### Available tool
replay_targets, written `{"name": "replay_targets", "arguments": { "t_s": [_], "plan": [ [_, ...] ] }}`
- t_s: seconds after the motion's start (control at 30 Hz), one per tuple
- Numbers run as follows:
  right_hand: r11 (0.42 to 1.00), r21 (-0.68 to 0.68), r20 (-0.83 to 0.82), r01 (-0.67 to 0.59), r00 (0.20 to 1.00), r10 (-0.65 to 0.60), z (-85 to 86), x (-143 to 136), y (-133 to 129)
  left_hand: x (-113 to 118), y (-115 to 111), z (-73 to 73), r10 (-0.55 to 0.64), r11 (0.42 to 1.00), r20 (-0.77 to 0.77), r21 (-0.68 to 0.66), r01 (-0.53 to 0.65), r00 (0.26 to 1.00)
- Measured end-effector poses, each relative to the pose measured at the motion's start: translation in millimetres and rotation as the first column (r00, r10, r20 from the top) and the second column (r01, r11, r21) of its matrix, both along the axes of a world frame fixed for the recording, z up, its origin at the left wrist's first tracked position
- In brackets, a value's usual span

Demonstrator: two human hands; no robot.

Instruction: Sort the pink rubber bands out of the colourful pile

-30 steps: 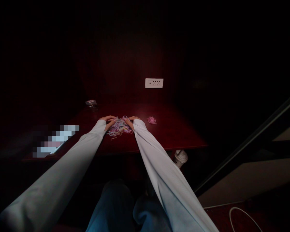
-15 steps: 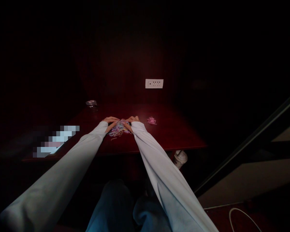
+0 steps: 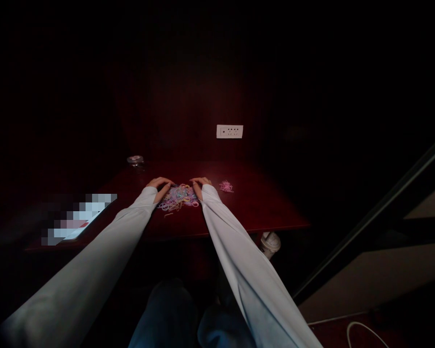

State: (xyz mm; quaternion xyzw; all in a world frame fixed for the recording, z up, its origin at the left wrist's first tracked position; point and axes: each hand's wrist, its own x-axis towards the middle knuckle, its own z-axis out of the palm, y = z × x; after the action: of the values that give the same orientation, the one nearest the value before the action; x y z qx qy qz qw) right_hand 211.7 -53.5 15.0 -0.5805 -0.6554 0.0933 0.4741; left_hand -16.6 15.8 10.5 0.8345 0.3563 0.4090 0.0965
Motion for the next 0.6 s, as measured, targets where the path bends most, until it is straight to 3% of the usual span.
{"name": "replay_targets", "arguments": {
  "t_s": [0.13, 0.2, 0.27, 0.33, 0.43, 0.6],
  "plan": [
    [0.994, 0.022, -0.125, 0.106, 0.987, -0.102, -3.4, 6.3, 4.4, -1.0, 7.8, -3.8, 0.007, 1.0, 0.066, -0.017, -0.005, 0.998],
    [0.985, -0.04, -0.18, 0.167, 0.969, -0.171, -4.7, 4.4, 6.4, 4.7, 10.1, -4.8, 0.013, 0.992, 0.164, -0.126, 0.008, 0.986],
    [0.968, -0.14, -0.2, 0.21, 0.951, -0.235, -6.5, -3.5, 7.5, 13.2, 11.0, -4.6, 0.027, 0.927, 0.326, -0.361, 0.097, 0.945],
    [0.957, -0.195, -0.17, 0.213, 0.954, -0.247, -9.7, -17.2, 7.7, 21.4, 9.9, -3.5, 0.006, 0.793, 0.465, -0.541, 0.279, 0.886],
    [0.978, -0.157, -0.103, 0.14, 0.982, -0.157, -16.4, -43.9, 8.6, 28.4, 4.3, -1.1, 0.011, 0.715, 0.579, -0.574, 0.398, 0.815],
    [0.988, -0.133, -0.101, 0.076, 0.991, -0.09, -19.3, -72.9, 16.6, 28.0, -3.0, 0.4, -0.046, 0.684, 0.622, -0.551, 0.478, 0.782]
  ]
}}
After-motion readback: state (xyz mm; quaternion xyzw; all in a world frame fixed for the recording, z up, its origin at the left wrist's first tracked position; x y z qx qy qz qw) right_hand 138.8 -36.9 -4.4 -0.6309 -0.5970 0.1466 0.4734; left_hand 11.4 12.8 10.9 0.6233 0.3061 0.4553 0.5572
